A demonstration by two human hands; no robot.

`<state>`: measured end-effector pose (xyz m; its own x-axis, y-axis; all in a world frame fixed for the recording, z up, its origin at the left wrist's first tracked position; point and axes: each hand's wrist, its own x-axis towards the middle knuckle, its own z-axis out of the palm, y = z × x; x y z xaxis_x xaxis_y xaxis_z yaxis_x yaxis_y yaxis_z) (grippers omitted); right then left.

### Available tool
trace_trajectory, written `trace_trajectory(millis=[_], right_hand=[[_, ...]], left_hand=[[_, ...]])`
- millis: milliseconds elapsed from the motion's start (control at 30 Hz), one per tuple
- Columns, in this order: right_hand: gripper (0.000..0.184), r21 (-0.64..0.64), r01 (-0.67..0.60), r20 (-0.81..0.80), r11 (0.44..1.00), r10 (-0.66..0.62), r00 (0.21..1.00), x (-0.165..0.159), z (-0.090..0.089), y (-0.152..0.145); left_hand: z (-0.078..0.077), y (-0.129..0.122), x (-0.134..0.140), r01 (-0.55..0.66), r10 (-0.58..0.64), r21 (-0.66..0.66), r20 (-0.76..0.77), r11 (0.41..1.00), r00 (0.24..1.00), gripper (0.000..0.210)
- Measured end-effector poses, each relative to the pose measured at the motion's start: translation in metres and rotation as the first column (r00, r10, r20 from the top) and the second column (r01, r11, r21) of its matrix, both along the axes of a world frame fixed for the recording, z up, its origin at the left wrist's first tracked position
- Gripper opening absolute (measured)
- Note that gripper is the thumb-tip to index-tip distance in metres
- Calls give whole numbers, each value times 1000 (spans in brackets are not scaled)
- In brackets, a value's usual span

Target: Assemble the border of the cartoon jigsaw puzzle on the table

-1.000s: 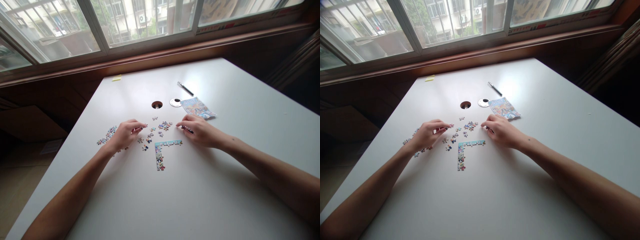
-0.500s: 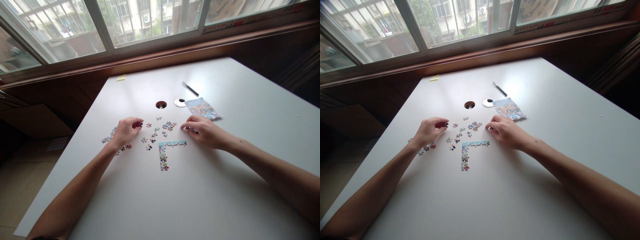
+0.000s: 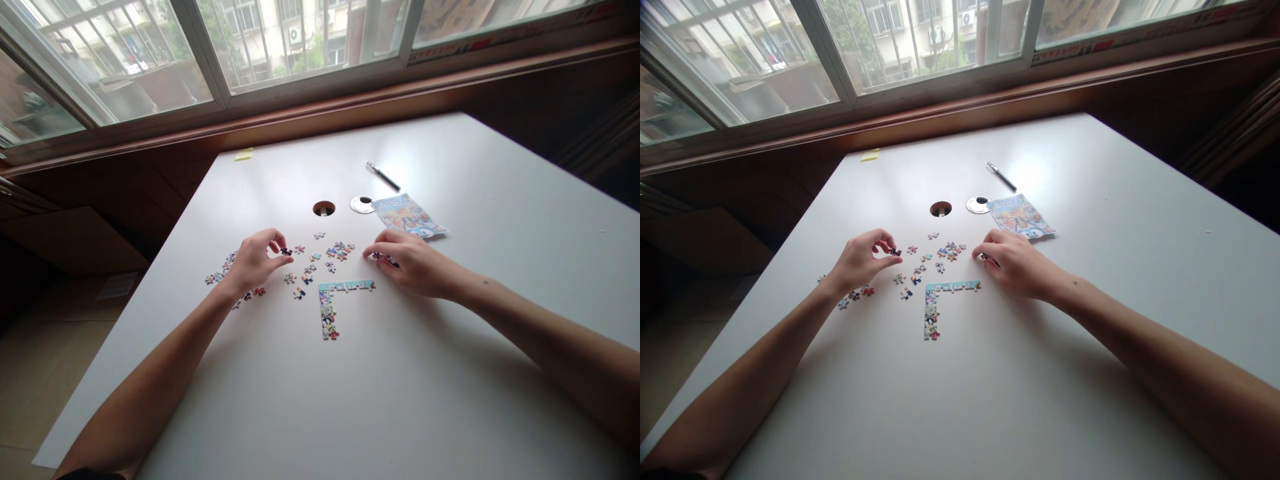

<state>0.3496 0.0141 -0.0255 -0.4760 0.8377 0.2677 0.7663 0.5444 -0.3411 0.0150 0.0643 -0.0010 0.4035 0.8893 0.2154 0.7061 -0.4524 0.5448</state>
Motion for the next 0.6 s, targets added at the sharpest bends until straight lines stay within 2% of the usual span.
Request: trace_trajectory(millis=[333,600], right_hand=[[30,-11,-5,10,1000,5,1000,-1,2,0],[30,-6,-2,3,1000,2,1000,-2,2,-1]], left_hand=[[-1,1,-1,43,-43,22,-8,999,999,25],[3,-4,2,138,-137,14,-44,990,990,16]])
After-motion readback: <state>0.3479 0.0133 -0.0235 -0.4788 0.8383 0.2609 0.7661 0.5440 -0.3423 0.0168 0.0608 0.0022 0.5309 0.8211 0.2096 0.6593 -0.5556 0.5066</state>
